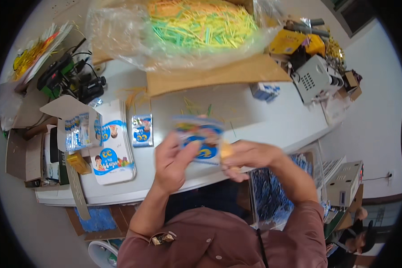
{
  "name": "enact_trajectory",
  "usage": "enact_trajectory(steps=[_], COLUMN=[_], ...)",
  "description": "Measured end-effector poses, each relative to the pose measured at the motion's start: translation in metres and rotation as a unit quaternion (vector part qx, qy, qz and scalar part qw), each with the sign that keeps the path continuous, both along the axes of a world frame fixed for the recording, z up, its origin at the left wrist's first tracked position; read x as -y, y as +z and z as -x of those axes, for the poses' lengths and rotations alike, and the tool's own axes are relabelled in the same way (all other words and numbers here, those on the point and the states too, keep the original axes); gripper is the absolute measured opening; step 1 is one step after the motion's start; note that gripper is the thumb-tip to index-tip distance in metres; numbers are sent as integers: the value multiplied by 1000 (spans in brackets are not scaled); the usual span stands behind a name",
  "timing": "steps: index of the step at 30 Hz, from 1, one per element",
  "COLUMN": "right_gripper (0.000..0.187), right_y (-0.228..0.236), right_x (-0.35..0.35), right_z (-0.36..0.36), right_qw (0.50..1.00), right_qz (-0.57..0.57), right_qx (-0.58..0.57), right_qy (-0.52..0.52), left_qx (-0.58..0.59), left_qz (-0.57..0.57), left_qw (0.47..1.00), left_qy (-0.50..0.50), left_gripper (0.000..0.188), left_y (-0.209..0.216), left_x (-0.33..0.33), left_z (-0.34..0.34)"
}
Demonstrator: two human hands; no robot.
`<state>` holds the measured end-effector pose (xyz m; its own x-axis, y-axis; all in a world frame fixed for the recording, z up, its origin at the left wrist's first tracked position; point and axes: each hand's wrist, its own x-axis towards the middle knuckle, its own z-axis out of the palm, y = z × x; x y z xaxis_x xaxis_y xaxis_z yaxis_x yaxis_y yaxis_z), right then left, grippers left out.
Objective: Packaging small plastic sticks into blue and white plastic bags at a factory workbench.
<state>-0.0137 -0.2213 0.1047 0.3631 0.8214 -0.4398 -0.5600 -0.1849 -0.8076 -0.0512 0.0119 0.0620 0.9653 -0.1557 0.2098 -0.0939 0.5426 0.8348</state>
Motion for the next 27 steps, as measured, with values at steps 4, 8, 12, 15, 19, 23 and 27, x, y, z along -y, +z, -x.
enact_trajectory(steps=[4, 8, 12, 15, 19, 23, 27], right_gripper=[35, 29, 28, 24, 20, 21, 23], right_y=[-107, -132, -113, -135, -171, -166, -166], right_x=[-8, -13, -5, 4, 17, 14, 16], right_z=[31, 45, 27, 15, -1, 3, 4], right_qw=[975, 980, 961, 866, 782, 795, 832], right_qz=[-161, -119, 14, 6, 182, 153, 146], right_qx=[-131, -59, 235, 345, 510, 514, 421], right_qy=[-77, -148, -146, -362, -308, -284, -331], left_qx=[12, -183, -103, -131, -202, -238, -229], left_qz=[-236, -227, -98, -19, 9, -15, -37], left_qw=[959, 936, 986, 981, 968, 964, 967], left_qy=[-159, -197, 83, 144, 147, 119, 108], left_gripper=[15, 23, 22, 23, 23, 26, 25], left_y=[-51, -43, -59, -56, -71, -79, -71], left_x=[30, 42, 35, 15, 10, 12, 22], left_z=[-5, 9, -8, -17, -13, -6, -3])
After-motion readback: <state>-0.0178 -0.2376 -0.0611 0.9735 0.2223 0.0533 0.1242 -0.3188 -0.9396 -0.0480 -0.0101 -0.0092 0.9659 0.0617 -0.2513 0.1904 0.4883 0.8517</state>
